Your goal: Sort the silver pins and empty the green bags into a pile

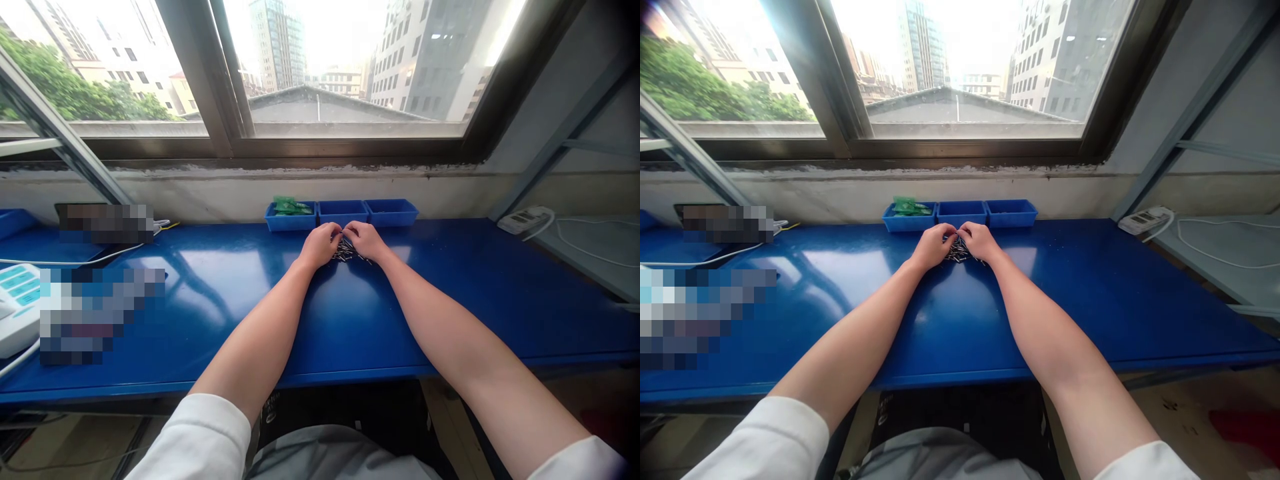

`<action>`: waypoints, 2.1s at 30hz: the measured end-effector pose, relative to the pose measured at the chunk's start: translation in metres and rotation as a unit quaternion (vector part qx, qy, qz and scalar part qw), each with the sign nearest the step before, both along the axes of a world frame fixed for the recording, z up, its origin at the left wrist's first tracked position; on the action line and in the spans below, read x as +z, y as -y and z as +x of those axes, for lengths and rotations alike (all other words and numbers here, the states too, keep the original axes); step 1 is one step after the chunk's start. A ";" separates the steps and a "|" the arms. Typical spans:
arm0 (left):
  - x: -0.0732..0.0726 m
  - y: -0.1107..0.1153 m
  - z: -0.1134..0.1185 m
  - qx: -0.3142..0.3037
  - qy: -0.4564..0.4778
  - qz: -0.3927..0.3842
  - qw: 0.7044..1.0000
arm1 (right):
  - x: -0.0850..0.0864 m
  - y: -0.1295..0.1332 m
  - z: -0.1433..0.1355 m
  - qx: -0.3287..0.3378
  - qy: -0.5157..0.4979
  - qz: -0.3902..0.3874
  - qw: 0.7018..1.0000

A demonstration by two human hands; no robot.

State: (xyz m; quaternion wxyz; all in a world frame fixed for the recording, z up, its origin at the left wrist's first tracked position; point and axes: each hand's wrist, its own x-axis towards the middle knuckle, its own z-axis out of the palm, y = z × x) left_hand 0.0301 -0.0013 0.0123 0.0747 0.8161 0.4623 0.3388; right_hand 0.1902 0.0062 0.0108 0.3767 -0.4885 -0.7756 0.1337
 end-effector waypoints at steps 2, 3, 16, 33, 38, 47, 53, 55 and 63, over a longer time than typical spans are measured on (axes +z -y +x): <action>0.000 0.000 -0.001 0.000 0.004 0.007 1.000 | 0.000 0.000 -0.001 0.003 -0.005 -0.004 1.000; 0.000 0.000 -0.001 0.001 0.003 0.009 1.000 | 0.000 0.000 -0.001 0.004 -0.009 -0.006 1.000; -0.001 0.000 -0.001 0.048 -0.016 -0.002 0.999 | 0.004 -0.002 0.003 0.052 -0.257 -0.106 0.959; -0.001 -0.004 -0.008 0.185 0.012 -0.025 0.982 | 0.003 -0.014 0.013 -0.181 0.034 0.052 0.981; -0.001 -0.004 -0.007 0.189 0.003 -0.024 0.982 | -0.006 -0.017 0.010 -0.181 0.143 0.023 0.973; -0.007 -0.008 -0.010 0.127 -0.026 -0.069 0.989 | 0.002 -0.008 0.014 -0.201 0.068 0.023 0.977; -0.006 -0.003 -0.010 0.019 -0.138 -0.120 0.983 | 0.010 -0.005 0.022 -0.231 0.147 -0.130 0.953; -0.004 0.000 -0.009 0.002 -0.167 -0.124 0.978 | 0.008 -0.007 0.023 -0.188 0.152 -0.122 0.963; -0.003 0.003 -0.008 -0.011 -0.203 -0.120 0.972 | 0.000 -0.014 0.028 -0.075 0.157 -0.112 0.978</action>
